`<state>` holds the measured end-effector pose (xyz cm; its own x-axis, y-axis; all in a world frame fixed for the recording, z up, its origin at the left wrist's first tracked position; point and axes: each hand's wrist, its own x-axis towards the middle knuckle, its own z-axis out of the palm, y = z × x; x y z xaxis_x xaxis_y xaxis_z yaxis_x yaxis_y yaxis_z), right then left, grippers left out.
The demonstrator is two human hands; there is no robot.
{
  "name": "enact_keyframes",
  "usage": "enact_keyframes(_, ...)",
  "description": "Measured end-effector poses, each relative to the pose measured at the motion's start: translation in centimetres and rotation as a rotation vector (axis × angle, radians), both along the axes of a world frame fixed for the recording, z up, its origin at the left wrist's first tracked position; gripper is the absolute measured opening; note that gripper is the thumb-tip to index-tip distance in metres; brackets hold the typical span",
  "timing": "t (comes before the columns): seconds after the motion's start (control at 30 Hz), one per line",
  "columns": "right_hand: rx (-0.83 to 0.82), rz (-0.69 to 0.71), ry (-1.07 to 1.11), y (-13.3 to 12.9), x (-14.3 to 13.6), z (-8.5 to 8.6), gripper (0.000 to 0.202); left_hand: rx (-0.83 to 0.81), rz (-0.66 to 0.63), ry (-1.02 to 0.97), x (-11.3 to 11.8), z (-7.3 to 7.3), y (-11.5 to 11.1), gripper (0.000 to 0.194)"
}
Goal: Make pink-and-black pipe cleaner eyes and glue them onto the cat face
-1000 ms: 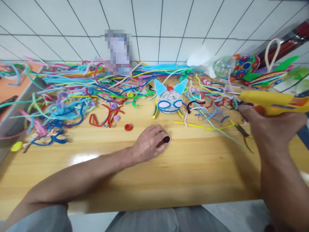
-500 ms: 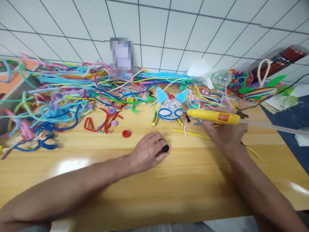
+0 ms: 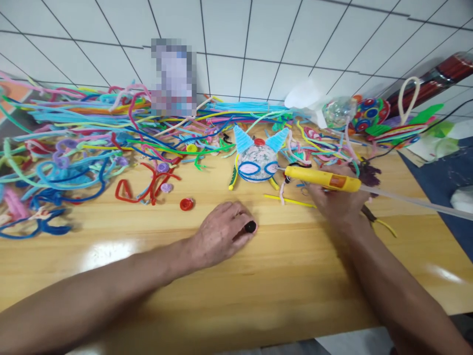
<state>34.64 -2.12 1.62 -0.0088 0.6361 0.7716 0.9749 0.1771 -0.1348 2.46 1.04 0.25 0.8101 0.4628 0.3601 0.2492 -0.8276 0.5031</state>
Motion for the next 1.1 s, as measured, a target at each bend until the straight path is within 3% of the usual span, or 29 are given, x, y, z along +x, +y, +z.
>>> enact_keyframes(0.43,-0.107,-0.088,-0.005,0.0,0.7,-1.2,0.013,-0.002,-0.007,-0.004,-0.1,0.0,0.1,0.012)
enact_keyframes(0.67,-0.09,-0.064,0.026,0.0,0.2,-0.8,0.014,-0.011,-0.007,-0.002,-0.1,0.0,0.1,0.012)
enact_keyframes(0.97,-0.118,-0.168,-0.032,0.0,-0.1,-0.6,0.014,-0.011,-0.005,0.013,-0.1,-0.1,0.1,0.013)
enact_keyframes(1.1,-0.124,-0.145,-0.032,-0.1,-0.2,-0.4,0.016,-0.004,-0.005,0.002,-0.1,-0.1,0.1,0.013)
